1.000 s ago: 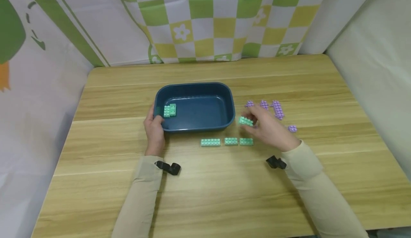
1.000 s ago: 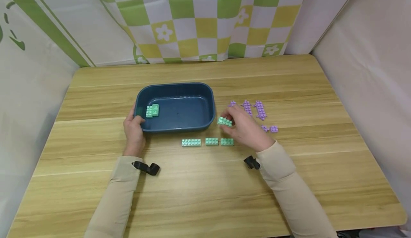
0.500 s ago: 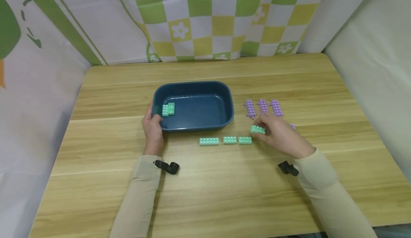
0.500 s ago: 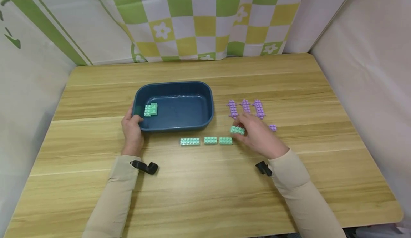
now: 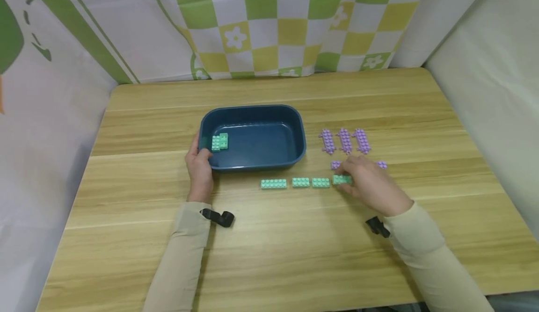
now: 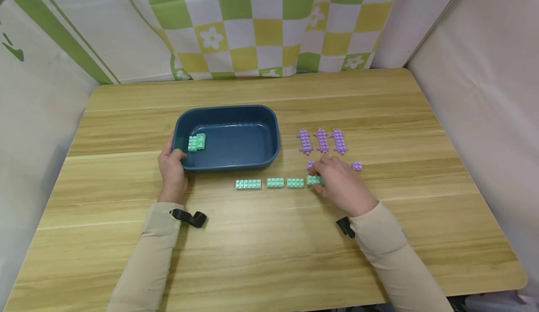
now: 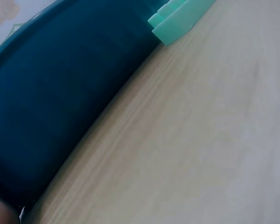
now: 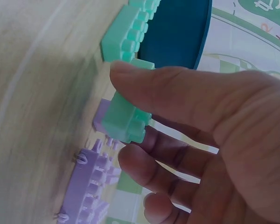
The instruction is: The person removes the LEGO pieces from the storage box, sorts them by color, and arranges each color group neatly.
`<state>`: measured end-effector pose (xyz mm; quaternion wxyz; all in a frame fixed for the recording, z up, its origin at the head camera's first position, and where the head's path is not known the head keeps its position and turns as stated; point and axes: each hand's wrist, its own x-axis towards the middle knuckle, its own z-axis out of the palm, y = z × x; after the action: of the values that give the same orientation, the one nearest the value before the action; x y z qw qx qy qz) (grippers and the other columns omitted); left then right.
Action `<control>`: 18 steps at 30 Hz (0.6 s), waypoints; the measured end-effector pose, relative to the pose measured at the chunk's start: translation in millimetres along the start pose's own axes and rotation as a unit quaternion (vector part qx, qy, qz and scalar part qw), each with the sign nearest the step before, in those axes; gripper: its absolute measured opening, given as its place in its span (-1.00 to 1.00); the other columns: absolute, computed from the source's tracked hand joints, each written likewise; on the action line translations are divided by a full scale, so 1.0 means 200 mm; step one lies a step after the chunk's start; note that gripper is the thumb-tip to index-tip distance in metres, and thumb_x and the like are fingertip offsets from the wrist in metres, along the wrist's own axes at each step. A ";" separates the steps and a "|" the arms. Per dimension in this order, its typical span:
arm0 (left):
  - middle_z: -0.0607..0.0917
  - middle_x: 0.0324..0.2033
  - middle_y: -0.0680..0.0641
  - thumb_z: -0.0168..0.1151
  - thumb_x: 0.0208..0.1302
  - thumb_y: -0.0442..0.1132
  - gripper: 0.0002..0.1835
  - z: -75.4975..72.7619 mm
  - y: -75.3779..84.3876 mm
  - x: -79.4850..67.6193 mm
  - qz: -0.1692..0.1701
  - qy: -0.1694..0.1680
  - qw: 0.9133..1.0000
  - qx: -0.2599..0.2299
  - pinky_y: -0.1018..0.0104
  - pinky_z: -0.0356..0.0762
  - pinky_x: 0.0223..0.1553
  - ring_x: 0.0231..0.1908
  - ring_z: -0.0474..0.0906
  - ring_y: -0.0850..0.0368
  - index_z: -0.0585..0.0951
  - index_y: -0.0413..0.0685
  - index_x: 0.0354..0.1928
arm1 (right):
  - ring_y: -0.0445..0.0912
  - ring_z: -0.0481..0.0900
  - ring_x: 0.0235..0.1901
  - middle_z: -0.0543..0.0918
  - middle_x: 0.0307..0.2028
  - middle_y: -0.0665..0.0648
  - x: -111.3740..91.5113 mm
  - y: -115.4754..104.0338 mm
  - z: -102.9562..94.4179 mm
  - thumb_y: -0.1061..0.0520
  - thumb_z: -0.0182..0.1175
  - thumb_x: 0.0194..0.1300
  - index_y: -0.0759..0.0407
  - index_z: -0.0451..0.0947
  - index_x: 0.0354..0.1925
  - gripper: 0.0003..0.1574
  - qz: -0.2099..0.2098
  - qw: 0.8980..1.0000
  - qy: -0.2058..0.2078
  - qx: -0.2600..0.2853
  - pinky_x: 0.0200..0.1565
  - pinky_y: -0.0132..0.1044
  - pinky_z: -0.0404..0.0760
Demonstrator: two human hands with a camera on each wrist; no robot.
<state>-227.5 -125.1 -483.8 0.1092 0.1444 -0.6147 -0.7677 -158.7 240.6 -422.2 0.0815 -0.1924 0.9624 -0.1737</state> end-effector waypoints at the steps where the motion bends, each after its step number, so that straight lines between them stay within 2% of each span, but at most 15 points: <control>1: 0.37 0.37 -0.03 -0.16 0.01 -0.56 -0.24 0.00 0.00 0.00 0.000 0.000 1.000 0.000 0.43 0.09 0.33 0.37 0.14 0.27 0.31 -0.20 0.40 | 0.02 0.54 -0.20 0.61 -0.23 0.09 0.00 0.00 0.00 0.19 0.46 0.02 0.20 0.64 -0.15 -0.63 -0.001 1.000 -0.001 -0.001 -0.14 -0.02 0.58; 18: 0.36 0.37 -0.01 -0.17 0.04 -0.55 -0.24 0.00 0.01 0.00 0.001 -0.008 1.000 0.004 0.39 0.08 0.34 0.38 0.13 0.27 0.30 -0.17 0.40 | 0.03 0.51 -0.18 0.63 -0.23 0.08 0.00 0.02 0.05 0.18 0.47 -0.01 0.16 0.67 -0.18 -0.65 -0.015 1.000 -0.003 -0.011 -0.14 0.00 0.53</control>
<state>-227.0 -126.1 -482.7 0.1038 0.1381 -0.6189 -0.7663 -158.3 241.7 -432.8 0.0797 -0.2081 0.9610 -0.1635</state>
